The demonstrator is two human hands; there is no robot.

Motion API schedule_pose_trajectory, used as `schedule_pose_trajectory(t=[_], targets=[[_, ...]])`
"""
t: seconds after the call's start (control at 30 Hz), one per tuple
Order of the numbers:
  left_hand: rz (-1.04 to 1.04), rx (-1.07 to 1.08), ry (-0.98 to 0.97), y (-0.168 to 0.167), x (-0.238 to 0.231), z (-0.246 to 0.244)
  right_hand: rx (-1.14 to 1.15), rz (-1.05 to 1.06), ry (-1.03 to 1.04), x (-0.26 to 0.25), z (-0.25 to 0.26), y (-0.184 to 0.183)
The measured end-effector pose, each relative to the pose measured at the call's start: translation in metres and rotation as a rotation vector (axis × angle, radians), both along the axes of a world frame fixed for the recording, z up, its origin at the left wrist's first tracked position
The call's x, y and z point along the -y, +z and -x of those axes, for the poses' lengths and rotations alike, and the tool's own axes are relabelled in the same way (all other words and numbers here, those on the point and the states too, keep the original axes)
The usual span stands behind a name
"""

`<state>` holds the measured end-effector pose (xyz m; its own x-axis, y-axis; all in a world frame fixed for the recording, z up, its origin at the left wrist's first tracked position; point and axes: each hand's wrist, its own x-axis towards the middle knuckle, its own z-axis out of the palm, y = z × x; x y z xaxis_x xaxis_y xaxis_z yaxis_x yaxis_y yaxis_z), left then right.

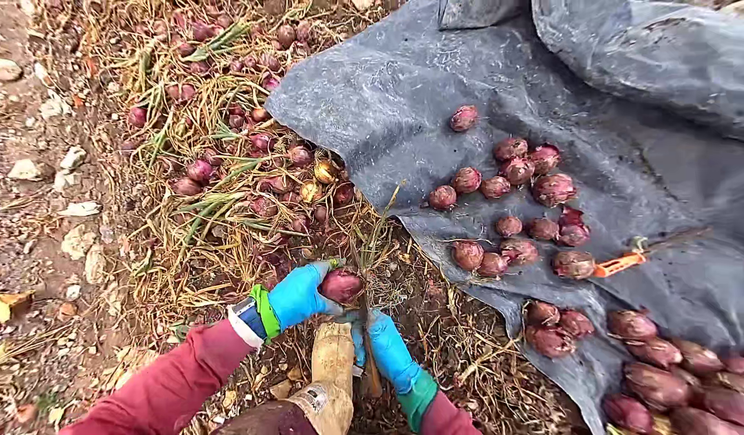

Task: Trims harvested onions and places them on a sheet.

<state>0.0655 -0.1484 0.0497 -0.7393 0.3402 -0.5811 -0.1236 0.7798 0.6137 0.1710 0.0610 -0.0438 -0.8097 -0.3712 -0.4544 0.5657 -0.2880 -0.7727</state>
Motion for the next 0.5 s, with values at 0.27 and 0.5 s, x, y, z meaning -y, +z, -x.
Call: schedule_pose_trajectory(t=[0.27, 0.5], targets=[[0.341, 0.027, -0.270, 0.008, 0.015, 0.022, -0.098, -0.301, 0.129, -0.021, 0.037, 0.026], [0.354, -0.037, -0.459, 0.016, -0.020, 0.042, -0.024, -0.406, 0.435, -0.019, 0.073, 0.001]])
